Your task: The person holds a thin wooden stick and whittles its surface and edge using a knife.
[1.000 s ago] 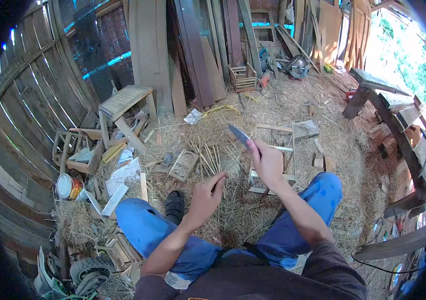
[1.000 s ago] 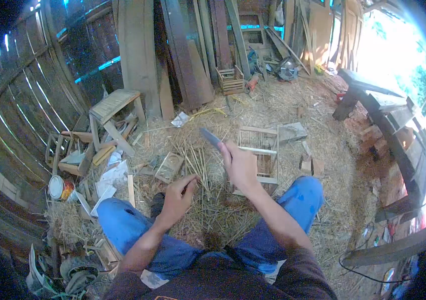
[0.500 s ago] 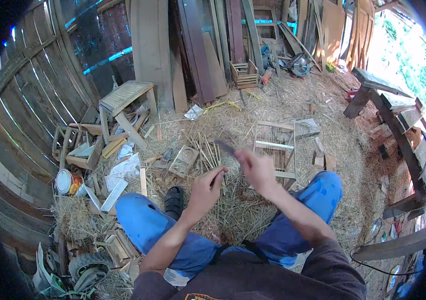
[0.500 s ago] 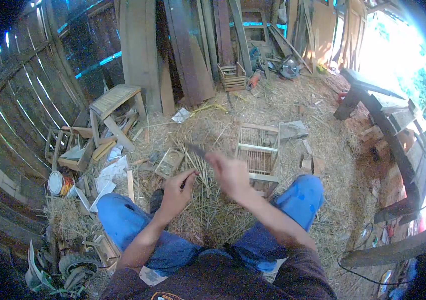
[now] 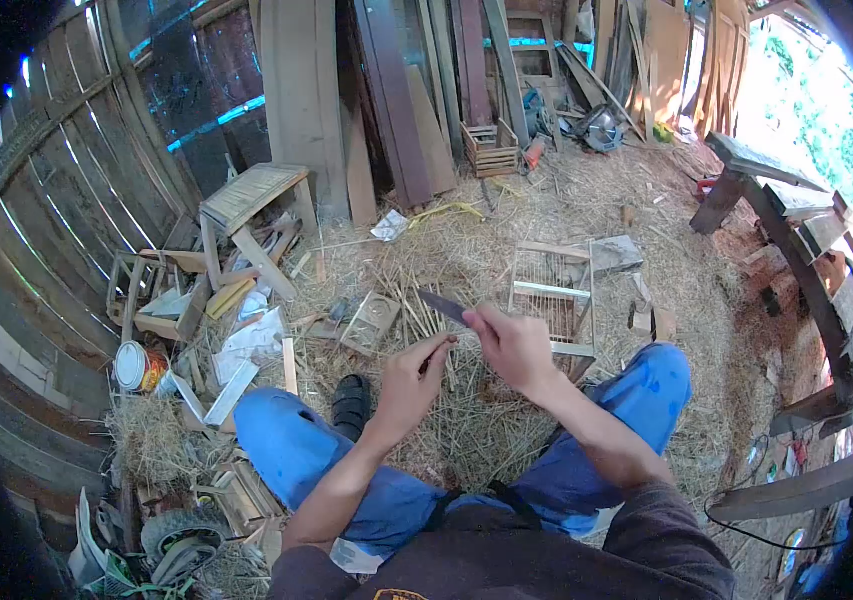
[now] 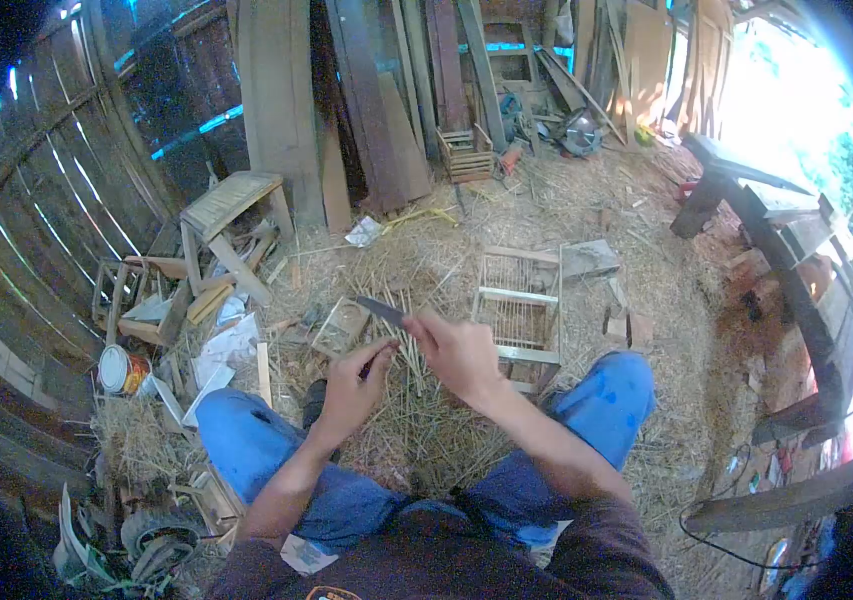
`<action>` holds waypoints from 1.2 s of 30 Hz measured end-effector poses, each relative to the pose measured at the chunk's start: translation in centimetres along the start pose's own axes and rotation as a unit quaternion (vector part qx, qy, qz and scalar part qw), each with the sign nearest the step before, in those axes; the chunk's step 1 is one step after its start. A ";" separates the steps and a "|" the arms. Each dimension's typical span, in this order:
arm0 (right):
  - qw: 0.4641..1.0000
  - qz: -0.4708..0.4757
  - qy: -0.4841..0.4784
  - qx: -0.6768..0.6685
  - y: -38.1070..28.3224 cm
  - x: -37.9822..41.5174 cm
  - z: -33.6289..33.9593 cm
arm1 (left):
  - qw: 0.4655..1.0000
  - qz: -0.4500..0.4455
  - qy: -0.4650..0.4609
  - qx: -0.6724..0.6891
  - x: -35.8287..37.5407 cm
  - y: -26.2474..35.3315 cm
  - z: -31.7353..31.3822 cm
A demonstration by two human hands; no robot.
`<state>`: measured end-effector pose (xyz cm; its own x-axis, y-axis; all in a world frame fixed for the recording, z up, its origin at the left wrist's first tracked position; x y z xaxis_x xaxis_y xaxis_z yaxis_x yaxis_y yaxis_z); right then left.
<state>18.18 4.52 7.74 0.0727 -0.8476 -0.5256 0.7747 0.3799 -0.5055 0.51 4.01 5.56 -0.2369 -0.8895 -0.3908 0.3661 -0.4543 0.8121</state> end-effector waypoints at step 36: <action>0.997 -0.010 0.070 0.010 1.1 0.0 -0.1 | 0.998 -0.045 0.040 0.011 0.1 0.0 -0.3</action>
Point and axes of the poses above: each hand's wrist, its own x-axis away from the middle knuckle, its own z-axis out of the back of the hand, y = z × x, the point moved 4 cm from there along -x, towards the middle knuckle, and after that the axes turned 1 degree about y, right-handed, at the moved point
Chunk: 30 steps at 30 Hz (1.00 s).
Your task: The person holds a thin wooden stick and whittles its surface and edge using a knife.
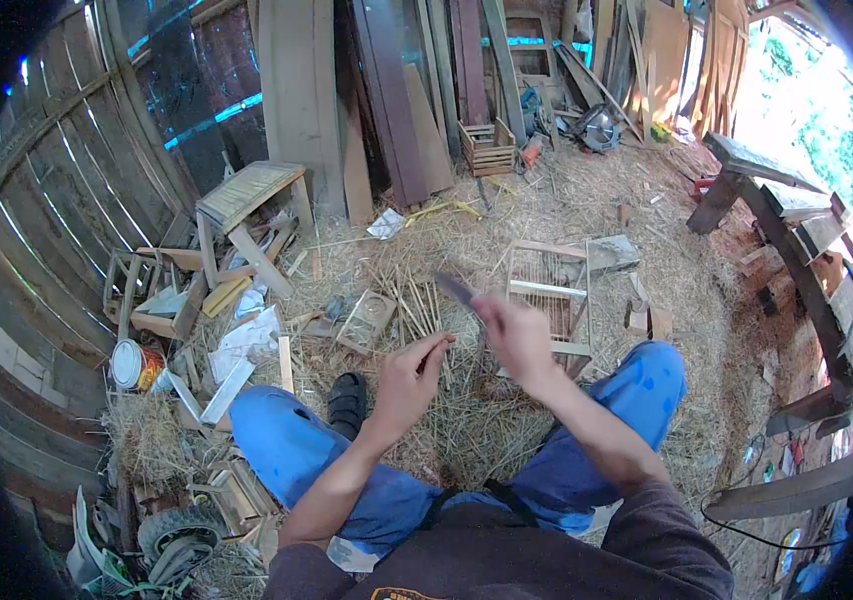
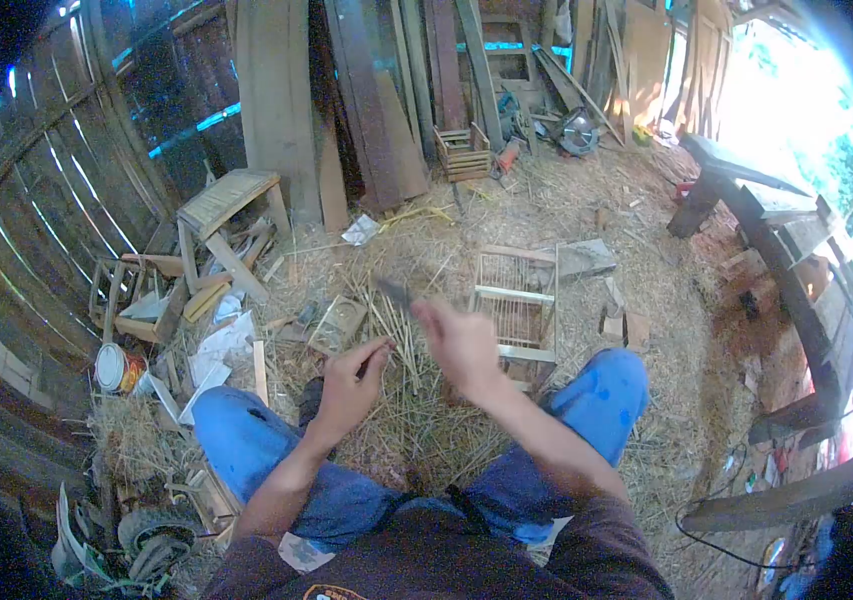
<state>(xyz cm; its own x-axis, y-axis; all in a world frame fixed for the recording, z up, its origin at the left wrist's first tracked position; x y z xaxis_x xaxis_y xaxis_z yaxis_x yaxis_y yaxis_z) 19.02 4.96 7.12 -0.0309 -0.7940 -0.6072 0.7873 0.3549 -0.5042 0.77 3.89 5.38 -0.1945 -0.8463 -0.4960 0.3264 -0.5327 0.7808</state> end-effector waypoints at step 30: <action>0.995 0.074 0.004 -0.066 -1.0 0.6 -1.1 | 0.991 0.125 -0.027 0.027 0.4 -0.7 -0.4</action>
Point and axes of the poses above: each hand's wrist, its own x-axis away from the middle knuckle, its own z-axis out of the back of the hand, y = z × x, the point moved 4 cm from there along -x, towards the middle knuckle, and after that the axes turned 1 degree about y, right-handed, at the moved point
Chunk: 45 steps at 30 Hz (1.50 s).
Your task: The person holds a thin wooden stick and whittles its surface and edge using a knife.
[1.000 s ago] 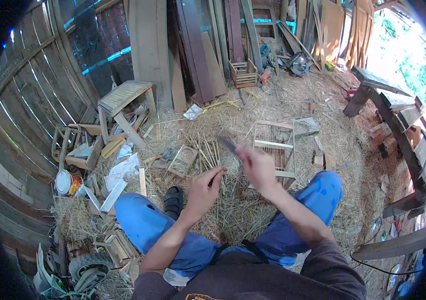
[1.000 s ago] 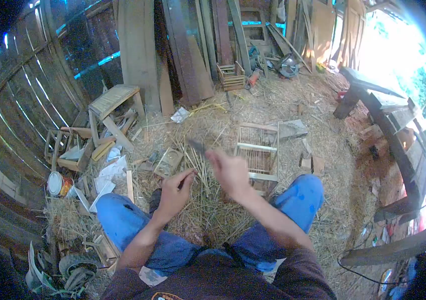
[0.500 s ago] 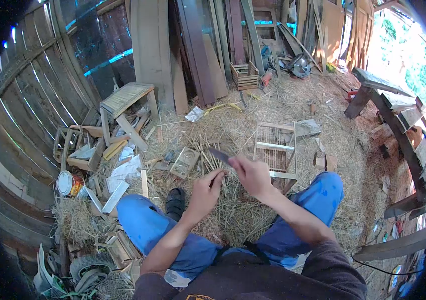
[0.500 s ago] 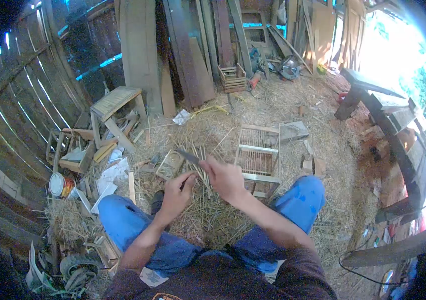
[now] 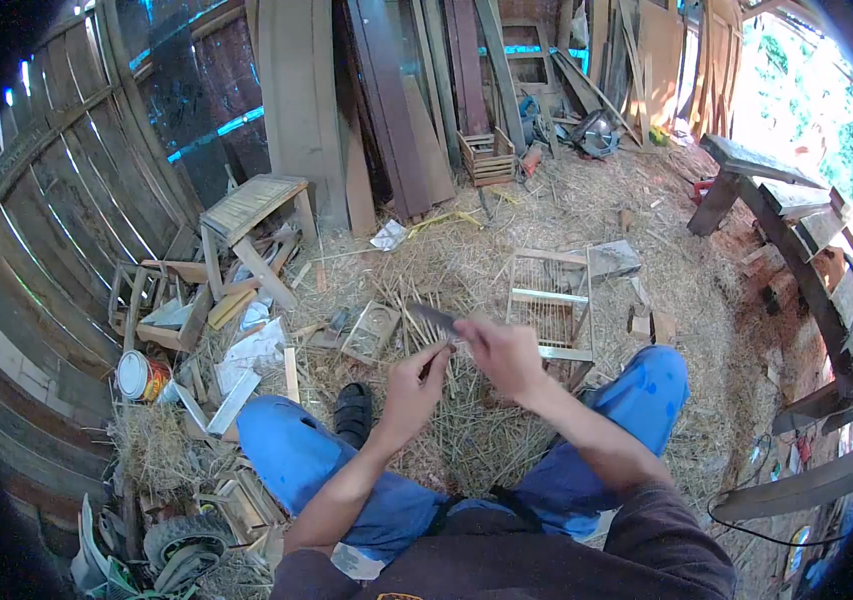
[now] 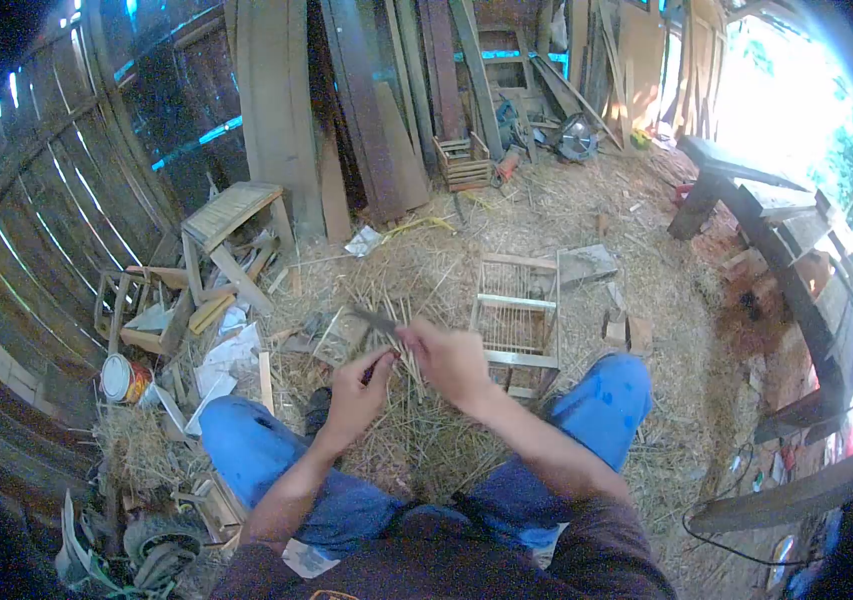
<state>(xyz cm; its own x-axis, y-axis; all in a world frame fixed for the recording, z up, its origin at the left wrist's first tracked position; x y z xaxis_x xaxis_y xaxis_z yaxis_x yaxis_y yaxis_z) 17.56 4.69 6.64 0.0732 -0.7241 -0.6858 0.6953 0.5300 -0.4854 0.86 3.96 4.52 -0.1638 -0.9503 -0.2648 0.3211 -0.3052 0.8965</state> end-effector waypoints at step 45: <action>0.990 -0.129 -0.003 0.054 2.6 -1.6 1.0 | 0.998 -0.054 -0.005 -0.025 -0.3 0.2 0.4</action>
Point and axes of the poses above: each hand's wrist, its own x-axis away from the middle knuckle, its own z-axis out of the back of the hand, y = z × x, the point moved 4 cm from there along -x, towards the middle knuckle, and after that the axes turned 1 degree about y, right-handed, at the moved point
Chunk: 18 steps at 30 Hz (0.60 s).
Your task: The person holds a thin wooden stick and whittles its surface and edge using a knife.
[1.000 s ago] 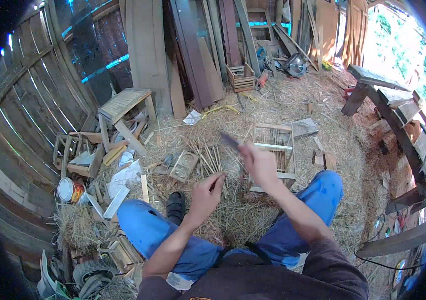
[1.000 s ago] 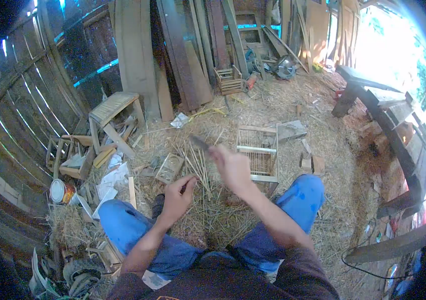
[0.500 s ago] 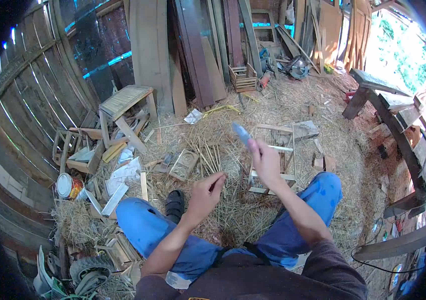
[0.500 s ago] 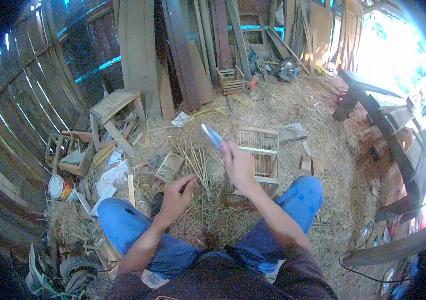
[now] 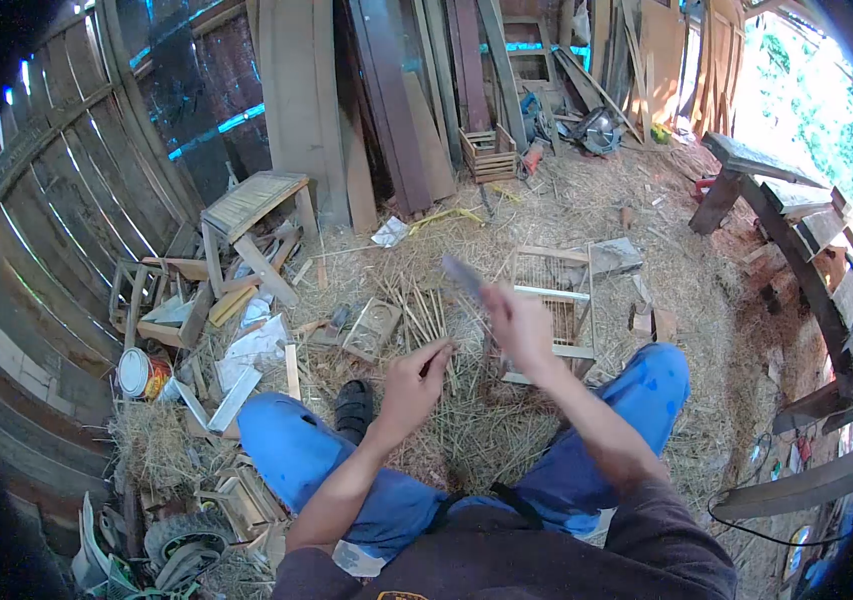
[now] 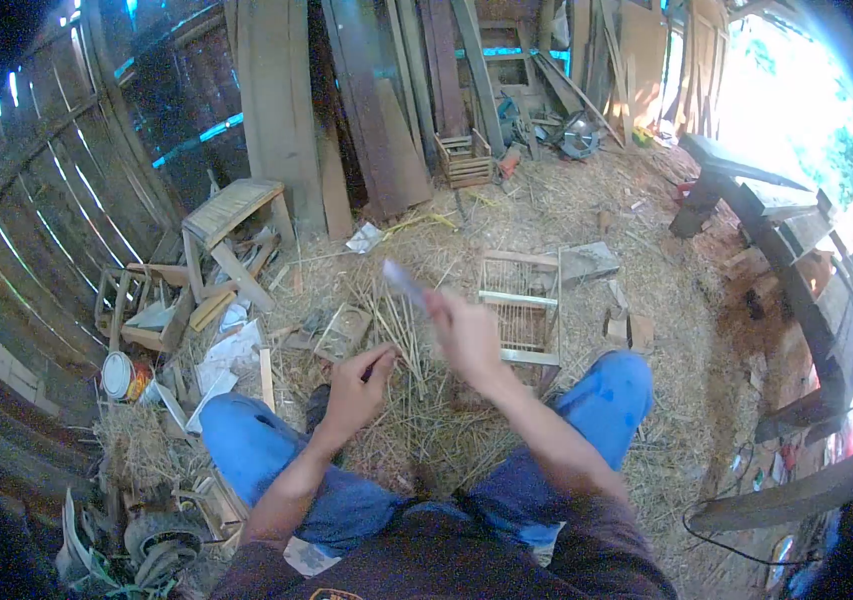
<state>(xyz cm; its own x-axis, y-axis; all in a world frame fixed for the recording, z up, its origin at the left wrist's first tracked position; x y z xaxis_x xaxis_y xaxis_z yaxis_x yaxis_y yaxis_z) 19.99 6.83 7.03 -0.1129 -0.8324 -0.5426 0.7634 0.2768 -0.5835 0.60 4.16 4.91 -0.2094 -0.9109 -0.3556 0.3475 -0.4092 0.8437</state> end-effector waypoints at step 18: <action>0.998 0.033 -0.055 -0.017 -0.9 1.2 -0.6 | 0.999 0.028 0.016 0.003 -0.3 -0.1 0.3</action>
<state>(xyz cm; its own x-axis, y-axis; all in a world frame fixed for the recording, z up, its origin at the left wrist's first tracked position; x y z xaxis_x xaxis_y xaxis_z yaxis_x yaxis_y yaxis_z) 18.80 5.93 6.54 0.0080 -0.8591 -0.5118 0.7441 0.3470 -0.5709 0.40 4.48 5.07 -0.1597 -0.9338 -0.3202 0.3531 -0.3569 0.8648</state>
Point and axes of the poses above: each hand's wrist, its own x-axis away from the middle knuckle, its own z-axis out of the back of the hand, y = z × x, the point moved 4 cm from there along -x, towards the middle knuckle, and after that the axes turned 1 degree about y, right-handed, at the moved point
